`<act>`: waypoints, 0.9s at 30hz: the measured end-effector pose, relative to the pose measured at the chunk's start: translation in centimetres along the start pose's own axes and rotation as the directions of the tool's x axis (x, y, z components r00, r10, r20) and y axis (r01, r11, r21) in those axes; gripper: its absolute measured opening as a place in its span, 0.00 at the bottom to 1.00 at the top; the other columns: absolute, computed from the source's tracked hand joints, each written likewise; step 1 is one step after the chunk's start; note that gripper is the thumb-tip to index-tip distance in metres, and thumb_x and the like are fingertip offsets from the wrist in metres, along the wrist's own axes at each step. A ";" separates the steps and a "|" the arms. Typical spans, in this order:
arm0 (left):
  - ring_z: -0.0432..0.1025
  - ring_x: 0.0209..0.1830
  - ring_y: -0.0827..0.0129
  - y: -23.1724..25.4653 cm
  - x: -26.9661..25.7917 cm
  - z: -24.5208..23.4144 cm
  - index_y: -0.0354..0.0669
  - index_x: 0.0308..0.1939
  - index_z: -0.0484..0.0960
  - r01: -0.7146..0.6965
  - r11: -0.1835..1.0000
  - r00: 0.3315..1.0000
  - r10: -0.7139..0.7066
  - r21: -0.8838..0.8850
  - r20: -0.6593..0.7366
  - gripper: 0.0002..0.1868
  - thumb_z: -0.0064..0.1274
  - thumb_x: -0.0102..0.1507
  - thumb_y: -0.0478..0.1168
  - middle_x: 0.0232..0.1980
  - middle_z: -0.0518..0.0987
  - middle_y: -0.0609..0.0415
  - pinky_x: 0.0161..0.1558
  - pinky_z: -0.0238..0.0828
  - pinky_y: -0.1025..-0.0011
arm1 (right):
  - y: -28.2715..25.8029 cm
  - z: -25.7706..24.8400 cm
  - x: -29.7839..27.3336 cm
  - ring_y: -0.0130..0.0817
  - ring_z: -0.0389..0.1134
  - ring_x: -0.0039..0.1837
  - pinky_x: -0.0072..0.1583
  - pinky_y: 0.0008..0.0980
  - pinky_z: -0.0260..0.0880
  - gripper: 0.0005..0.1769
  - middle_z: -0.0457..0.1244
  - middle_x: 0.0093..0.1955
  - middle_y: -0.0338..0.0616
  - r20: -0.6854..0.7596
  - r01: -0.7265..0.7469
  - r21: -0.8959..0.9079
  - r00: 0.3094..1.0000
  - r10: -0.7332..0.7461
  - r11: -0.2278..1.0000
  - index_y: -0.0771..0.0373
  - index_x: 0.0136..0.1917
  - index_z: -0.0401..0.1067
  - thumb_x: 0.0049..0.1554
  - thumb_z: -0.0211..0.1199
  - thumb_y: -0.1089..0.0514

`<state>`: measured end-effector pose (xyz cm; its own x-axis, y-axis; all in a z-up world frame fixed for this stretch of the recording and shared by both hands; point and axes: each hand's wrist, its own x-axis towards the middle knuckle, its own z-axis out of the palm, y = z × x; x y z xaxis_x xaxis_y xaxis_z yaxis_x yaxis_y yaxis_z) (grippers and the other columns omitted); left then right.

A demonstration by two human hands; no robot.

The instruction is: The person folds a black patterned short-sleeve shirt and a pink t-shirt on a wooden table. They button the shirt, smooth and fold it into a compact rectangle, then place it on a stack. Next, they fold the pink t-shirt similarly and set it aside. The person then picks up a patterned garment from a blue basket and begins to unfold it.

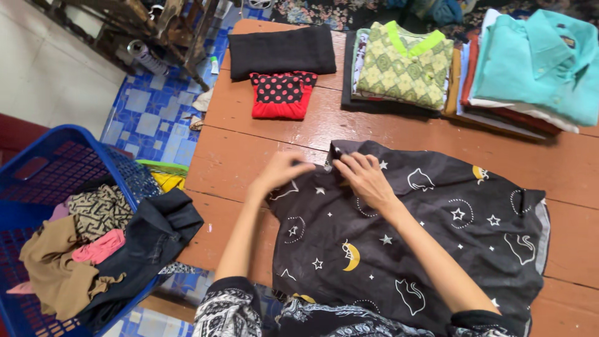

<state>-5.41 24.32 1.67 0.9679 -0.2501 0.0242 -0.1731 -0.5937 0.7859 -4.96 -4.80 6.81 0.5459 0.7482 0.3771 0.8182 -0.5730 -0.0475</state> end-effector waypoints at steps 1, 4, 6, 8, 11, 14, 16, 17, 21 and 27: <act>0.80 0.43 0.56 -0.3 -0.4 -1.0 0.40 0.41 0.87 0.020 0.998 0.995 -0.025 -0.057 -0.093 0.19 0.58 0.62 0.53 0.41 0.85 0.48 0.47 0.73 0.62 | 0.1 -0.3 -0.4 0.41 0.57 0.73 0.69 0.44 0.53 0.31 0.60 0.70 0.44 -0.042 -0.049 0.038 0.998 0.050 0.998 0.59 0.72 0.66 0.54 0.60 0.62; 0.75 0.45 0.45 -1.1 -2.1 -3.0 0.32 0.40 0.83 0.433 0.864 0.899 -0.394 0.257 -0.190 0.24 0.58 0.67 0.55 0.40 0.81 0.35 0.47 0.69 0.55 | 0.1 -0.5 -2.6 0.43 0.54 0.77 0.72 0.47 0.51 0.32 0.56 0.76 0.48 -0.126 -0.215 0.116 0.965 0.229 0.970 0.60 0.74 0.63 0.57 0.62 0.60; 0.71 0.48 0.43 -1.0 -3.9 -1.5 0.30 0.48 0.80 0.365 0.805 0.869 -0.114 0.468 -0.481 0.21 0.57 0.65 0.48 0.46 0.78 0.34 0.49 0.66 0.52 | 0.4 -0.8 -6.0 0.44 0.53 0.79 0.74 0.48 0.50 0.32 0.55 0.77 0.48 -0.139 -0.352 0.116 0.920 0.366 0.929 0.62 0.75 0.62 0.58 0.63 0.59; 0.68 0.52 0.42 -0.4 -4.8 0.3 0.29 0.55 0.75 0.350 0.797 0.798 0.023 0.493 -0.602 0.22 0.55 0.64 0.44 0.52 0.75 0.34 0.51 0.64 0.49 | 0.9 -1.0 -10.4 0.45 0.53 0.79 0.73 0.51 0.51 0.34 0.54 0.78 0.47 -0.152 -0.500 0.079 0.849 0.506 0.862 0.61 0.74 0.61 0.55 0.64 0.58; 0.67 0.63 0.47 1.5 -6.6 6.0 0.36 0.57 0.74 0.317 0.893 0.875 -0.145 0.320 -0.462 0.20 0.53 0.68 0.46 0.59 0.74 0.41 0.66 0.65 0.51 | 1.8 -0.7 -18.7 0.49 0.48 0.82 0.73 0.59 0.48 0.34 0.50 0.81 0.50 -0.076 -0.714 -0.017 0.699 0.711 0.700 0.59 0.77 0.58 0.59 0.60 0.54; 0.53 0.79 0.46 3.5 -8.8 11.8 0.34 0.69 0.67 0.106 0.860 0.914 0.113 0.499 -0.390 0.31 0.54 0.67 0.49 0.76 0.64 0.41 0.73 0.51 0.45 | 2.9 0.1 -26.3 0.49 0.44 0.85 0.76 0.66 0.43 0.34 0.47 0.85 0.50 -0.058 -0.799 -0.136 0.596 0.801 0.585 0.59 0.81 0.55 0.64 0.54 0.50; 0.46 0.82 0.47 4.2 -9.4 14.3 0.36 0.73 0.64 0.100 0.856 0.945 0.078 0.507 -0.318 0.37 0.52 0.66 0.52 0.80 0.58 0.42 0.74 0.46 0.44 | 3.6 0.0 -30.5 0.48 0.41 0.86 0.76 0.69 0.41 0.35 0.44 0.86 0.51 -0.023 -0.835 -0.095 0.546 0.838 0.542 0.59 0.82 0.53 0.65 0.50 0.48; 0.46 0.82 0.47 4.2 -9.5 15.2 0.37 0.74 0.63 0.146 0.845 0.943 0.038 0.514 -0.330 0.37 0.52 0.66 0.53 0.80 0.57 0.43 0.73 0.45 0.43 | 3.8 0.2 -32.0 0.48 0.41 0.86 0.76 0.68 0.41 0.35 0.44 0.86 0.51 -0.035 -0.833 -0.119 0.547 0.836 0.540 0.59 0.82 0.53 0.65 0.50 0.48; 0.47 0.82 0.52 3.1 -9.9 15.9 0.42 0.76 0.60 0.226 0.797 0.933 -0.011 0.560 -0.361 0.37 0.47 0.67 0.54 0.82 0.55 0.48 0.74 0.45 0.44 | 4.4 1.5 -33.9 0.46 0.41 0.86 0.77 0.65 0.41 0.35 0.44 0.86 0.48 -0.076 -0.840 -0.172 0.533 0.843 0.515 0.58 0.82 0.53 0.66 0.49 0.47; 0.48 0.83 0.58 2.8 -13.8 16.0 0.48 0.78 0.59 0.274 0.756 0.926 -0.040 0.594 -0.376 0.34 0.44 0.69 0.52 0.83 0.55 0.52 0.75 0.46 0.46 | 3.0 1.1 -33.9 0.46 0.41 0.86 0.78 0.62 0.39 0.34 0.44 0.85 0.49 -0.089 -0.821 -0.160 0.564 0.821 0.547 0.60 0.81 0.53 0.65 0.49 0.48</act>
<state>-22.14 13.84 -6.38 0.9714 0.0803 0.2236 0.0266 -0.9720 0.2335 -20.79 -31.51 -7.10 0.9635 -0.0778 0.2562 -0.0293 -0.9818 -0.1879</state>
